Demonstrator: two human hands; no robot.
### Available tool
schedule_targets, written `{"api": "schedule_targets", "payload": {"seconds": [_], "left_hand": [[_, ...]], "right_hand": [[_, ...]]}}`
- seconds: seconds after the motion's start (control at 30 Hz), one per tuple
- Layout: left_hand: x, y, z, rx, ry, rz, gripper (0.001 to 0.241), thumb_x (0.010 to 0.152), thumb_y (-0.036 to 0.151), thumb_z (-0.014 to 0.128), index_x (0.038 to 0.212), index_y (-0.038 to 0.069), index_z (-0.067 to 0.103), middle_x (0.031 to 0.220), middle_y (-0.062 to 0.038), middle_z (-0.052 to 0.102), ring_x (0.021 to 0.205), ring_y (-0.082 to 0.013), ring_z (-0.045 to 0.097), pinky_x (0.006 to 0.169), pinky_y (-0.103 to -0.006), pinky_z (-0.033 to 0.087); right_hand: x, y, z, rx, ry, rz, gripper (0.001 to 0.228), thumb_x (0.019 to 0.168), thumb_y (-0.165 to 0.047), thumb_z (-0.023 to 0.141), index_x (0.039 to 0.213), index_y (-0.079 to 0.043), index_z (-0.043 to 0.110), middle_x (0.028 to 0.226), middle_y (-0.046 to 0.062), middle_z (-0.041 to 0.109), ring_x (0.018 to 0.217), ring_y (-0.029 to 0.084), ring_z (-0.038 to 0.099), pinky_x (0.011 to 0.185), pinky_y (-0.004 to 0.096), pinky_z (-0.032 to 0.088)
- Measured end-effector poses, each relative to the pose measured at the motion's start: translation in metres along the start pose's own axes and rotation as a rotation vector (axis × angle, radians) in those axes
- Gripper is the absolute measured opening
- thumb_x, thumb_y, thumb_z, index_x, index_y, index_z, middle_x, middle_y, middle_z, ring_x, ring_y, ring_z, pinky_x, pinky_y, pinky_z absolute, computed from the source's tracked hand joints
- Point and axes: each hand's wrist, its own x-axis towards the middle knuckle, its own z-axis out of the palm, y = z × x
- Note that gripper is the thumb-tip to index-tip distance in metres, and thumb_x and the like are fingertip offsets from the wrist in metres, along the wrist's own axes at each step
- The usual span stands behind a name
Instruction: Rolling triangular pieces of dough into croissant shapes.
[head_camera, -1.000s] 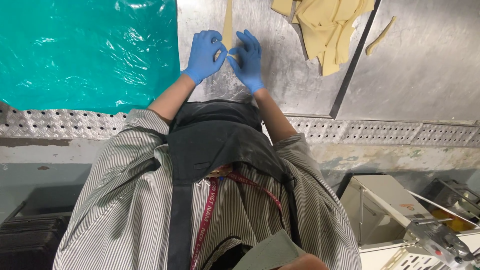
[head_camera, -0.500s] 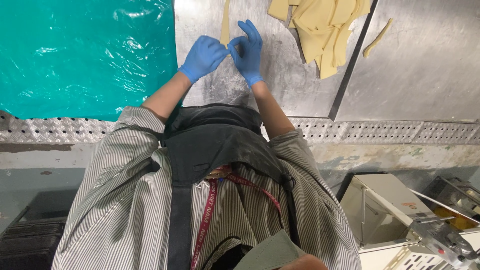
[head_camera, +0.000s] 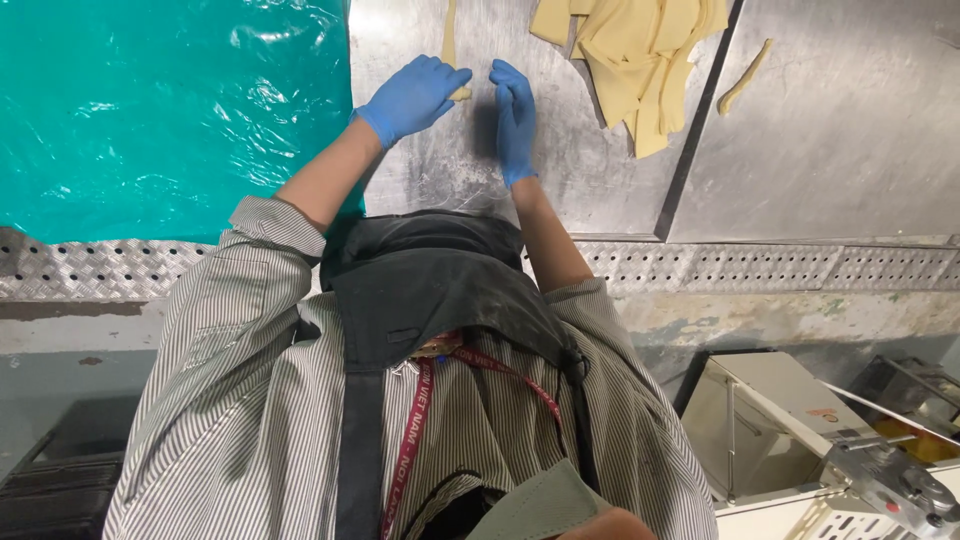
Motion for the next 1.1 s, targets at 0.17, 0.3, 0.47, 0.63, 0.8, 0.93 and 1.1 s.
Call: {"api": "schedule_targets", "payload": {"seconds": [0.17, 0.3, 0.47, 0.63, 0.8, 0.93, 1.1], "left_hand": [[0.013, 0.045, -0.044, -0.9, 0.155, -0.548, 0.039, 0.095, 0.017, 0.073, 0.13, 0.001, 0.065, 0.11, -0.012, 0.069, 0.096, -0.0215, 0.067, 0.087, -0.0338, 0.056], [-0.007, 0.072, -0.061, -1.33, 0.182, -0.503, 0.041, 0.1, 0.015, 0.07, 0.136, -0.004, 0.063, 0.117, -0.011, 0.071, 0.103, -0.0108, 0.069, 0.092, -0.0247, 0.057], [-0.024, 0.127, -0.102, -1.592, 0.219, -0.548, 0.049, 0.097, 0.014, 0.072, 0.138, -0.007, 0.058, 0.118, -0.012, 0.071, 0.102, -0.0143, 0.069, 0.09, -0.0276, 0.058], [-0.038, 0.15, -0.128, -1.574, 0.248, -0.492, 0.053, 0.096, 0.011, 0.075, 0.141, -0.007, 0.055, 0.125, -0.013, 0.069, 0.108, -0.0146, 0.069, 0.094, -0.0277, 0.057], [-0.042, 0.172, -0.131, -1.729, 0.264, -0.519, 0.048, 0.101, 0.017, 0.068, 0.143, -0.005, 0.055, 0.129, -0.012, 0.072, 0.116, -0.0143, 0.07, 0.101, -0.0264, 0.057], [-0.044, 0.18, -0.13, -1.542, 0.216, -0.517, 0.051, 0.097, 0.01, 0.073, 0.143, -0.006, 0.056, 0.12, -0.014, 0.071, 0.107, -0.0155, 0.068, 0.091, -0.0274, 0.056], [-0.046, 0.179, -0.135, -1.55, 0.253, -0.537, 0.048, 0.098, 0.016, 0.07, 0.139, -0.005, 0.055, 0.12, -0.011, 0.073, 0.109, -0.0137, 0.072, 0.095, -0.027, 0.06]], "right_hand": [[0.001, -0.071, -0.013, 0.092, -0.151, 0.139, 0.034, 0.107, -0.017, 0.055, 0.137, -0.001, 0.06, 0.142, 0.01, 0.061, 0.136, 0.02, 0.055, 0.12, 0.032, 0.04], [-0.011, -0.128, -0.017, 0.313, -0.382, 0.338, 0.035, 0.102, -0.012, 0.06, 0.135, -0.001, 0.057, 0.131, 0.011, 0.064, 0.123, 0.019, 0.063, 0.108, 0.031, 0.05], [-0.029, -0.172, -0.026, 0.235, -0.391, 0.465, 0.028, 0.097, -0.009, 0.068, 0.121, 0.004, 0.066, 0.101, 0.009, 0.071, 0.088, 0.013, 0.065, 0.077, 0.024, 0.051], [-0.042, -0.2, -0.04, 0.239, -0.341, 0.43, 0.026, 0.09, -0.006, 0.072, 0.114, 0.005, 0.07, 0.091, 0.007, 0.071, 0.078, 0.01, 0.065, 0.07, 0.022, 0.051], [-0.055, -0.216, -0.034, 0.349, -0.304, 0.359, 0.025, 0.086, 0.002, 0.078, 0.107, 0.003, 0.066, 0.092, 0.01, 0.072, 0.08, 0.013, 0.069, 0.074, 0.024, 0.055], [-0.058, -0.224, -0.035, 0.322, -0.309, 0.335, 0.022, 0.087, 0.002, 0.078, 0.104, 0.001, 0.064, 0.093, 0.01, 0.073, 0.083, 0.013, 0.07, 0.075, 0.024, 0.056], [-0.063, -0.226, -0.041, 0.349, -0.34, 0.31, 0.018, 0.089, 0.001, 0.076, 0.103, 0.001, 0.065, 0.094, 0.011, 0.074, 0.085, 0.013, 0.07, 0.078, 0.025, 0.056]]}}
